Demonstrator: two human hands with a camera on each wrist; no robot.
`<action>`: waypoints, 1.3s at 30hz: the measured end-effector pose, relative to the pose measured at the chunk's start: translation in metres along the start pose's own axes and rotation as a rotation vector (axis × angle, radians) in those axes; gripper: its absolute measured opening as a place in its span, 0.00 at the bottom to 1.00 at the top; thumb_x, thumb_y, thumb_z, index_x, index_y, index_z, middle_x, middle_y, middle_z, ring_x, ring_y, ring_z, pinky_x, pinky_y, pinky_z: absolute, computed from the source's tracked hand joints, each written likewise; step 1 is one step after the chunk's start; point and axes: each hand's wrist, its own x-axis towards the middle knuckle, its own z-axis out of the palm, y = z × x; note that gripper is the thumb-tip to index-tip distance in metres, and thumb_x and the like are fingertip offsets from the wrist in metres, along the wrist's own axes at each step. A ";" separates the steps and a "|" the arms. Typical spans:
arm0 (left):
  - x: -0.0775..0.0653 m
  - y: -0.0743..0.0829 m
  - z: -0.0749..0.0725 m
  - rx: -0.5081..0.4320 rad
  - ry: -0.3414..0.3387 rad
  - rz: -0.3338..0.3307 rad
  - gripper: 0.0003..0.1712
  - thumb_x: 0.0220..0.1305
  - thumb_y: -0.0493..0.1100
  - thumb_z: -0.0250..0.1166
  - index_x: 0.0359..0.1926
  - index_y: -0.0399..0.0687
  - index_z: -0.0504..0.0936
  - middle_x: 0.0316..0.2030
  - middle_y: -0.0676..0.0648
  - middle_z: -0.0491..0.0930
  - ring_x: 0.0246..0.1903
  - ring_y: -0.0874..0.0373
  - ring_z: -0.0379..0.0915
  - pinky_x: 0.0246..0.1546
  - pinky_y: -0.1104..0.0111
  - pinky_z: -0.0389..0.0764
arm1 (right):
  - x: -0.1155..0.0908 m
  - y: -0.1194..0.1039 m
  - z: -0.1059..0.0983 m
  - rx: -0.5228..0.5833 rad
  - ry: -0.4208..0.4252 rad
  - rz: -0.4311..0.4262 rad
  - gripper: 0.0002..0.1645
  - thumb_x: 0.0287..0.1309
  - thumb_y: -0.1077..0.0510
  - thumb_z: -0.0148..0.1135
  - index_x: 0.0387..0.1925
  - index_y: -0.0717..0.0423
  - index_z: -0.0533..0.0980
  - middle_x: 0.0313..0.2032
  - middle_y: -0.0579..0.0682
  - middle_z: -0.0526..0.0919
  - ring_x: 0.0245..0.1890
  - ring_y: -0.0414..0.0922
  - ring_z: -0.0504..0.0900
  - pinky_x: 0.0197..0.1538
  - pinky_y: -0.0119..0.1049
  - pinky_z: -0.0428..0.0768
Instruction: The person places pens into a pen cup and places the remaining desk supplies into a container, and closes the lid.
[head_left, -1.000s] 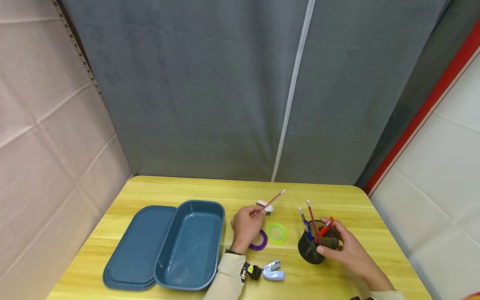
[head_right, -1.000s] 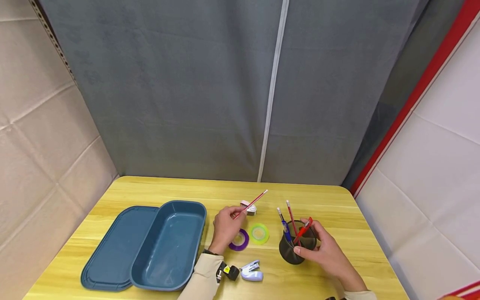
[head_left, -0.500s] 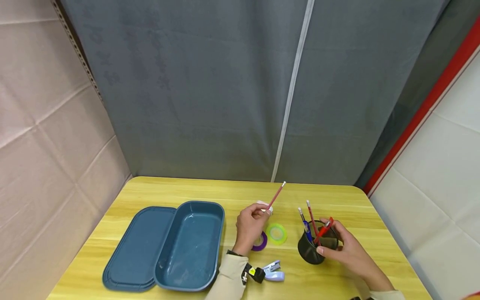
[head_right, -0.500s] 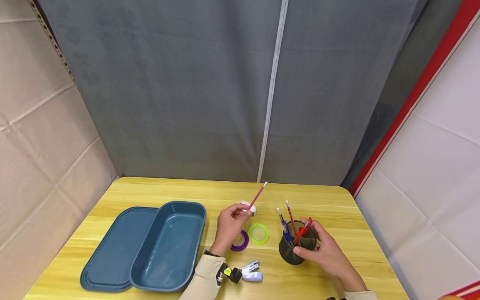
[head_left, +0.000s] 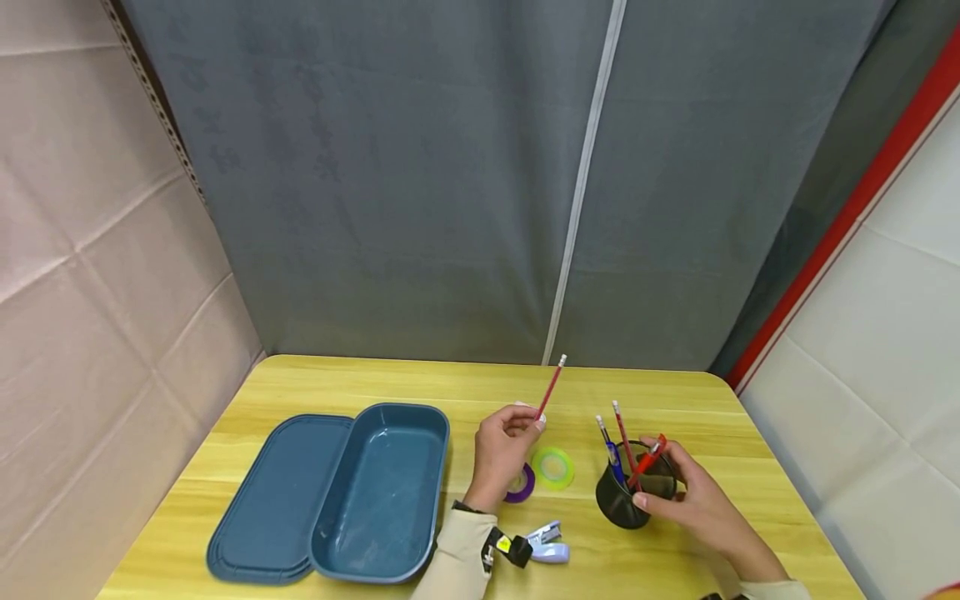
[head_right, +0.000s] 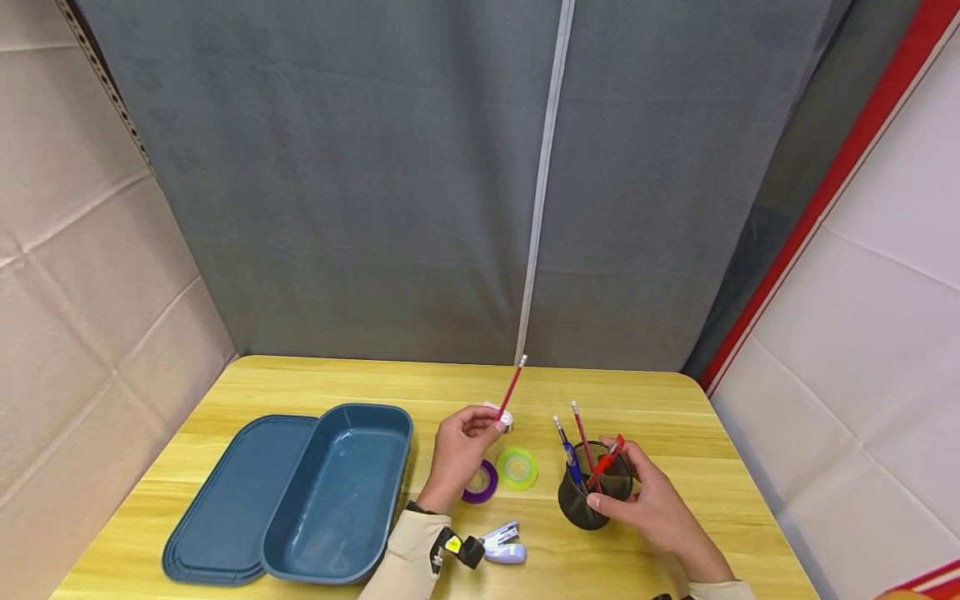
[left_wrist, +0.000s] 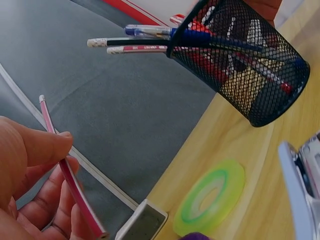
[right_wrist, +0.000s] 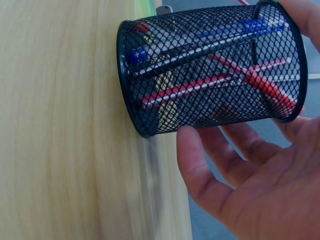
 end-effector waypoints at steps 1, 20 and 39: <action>0.000 0.001 0.000 -0.007 -0.002 0.001 0.08 0.64 0.39 0.76 0.45 0.46 0.91 0.36 0.49 0.90 0.36 0.64 0.83 0.39 0.74 0.84 | 0.000 0.000 0.000 -0.001 0.002 0.006 0.48 0.65 0.51 0.74 0.79 0.52 0.60 0.75 0.63 0.67 0.71 0.71 0.69 0.44 0.40 0.83; -0.013 0.025 0.008 -0.022 -0.081 0.035 0.12 0.65 0.38 0.75 0.49 0.49 0.90 0.40 0.50 0.89 0.38 0.64 0.84 0.40 0.72 0.86 | 0.002 0.002 -0.001 -0.002 -0.005 -0.006 0.48 0.65 0.51 0.74 0.79 0.54 0.60 0.75 0.64 0.66 0.71 0.72 0.69 0.45 0.43 0.83; -0.028 0.051 0.021 -0.098 -0.197 0.112 0.11 0.67 0.39 0.73 0.50 0.47 0.87 0.43 0.47 0.88 0.40 0.64 0.86 0.43 0.72 0.87 | 0.001 0.000 0.000 0.000 -0.003 -0.009 0.48 0.65 0.51 0.74 0.79 0.53 0.60 0.75 0.63 0.67 0.70 0.70 0.70 0.45 0.44 0.82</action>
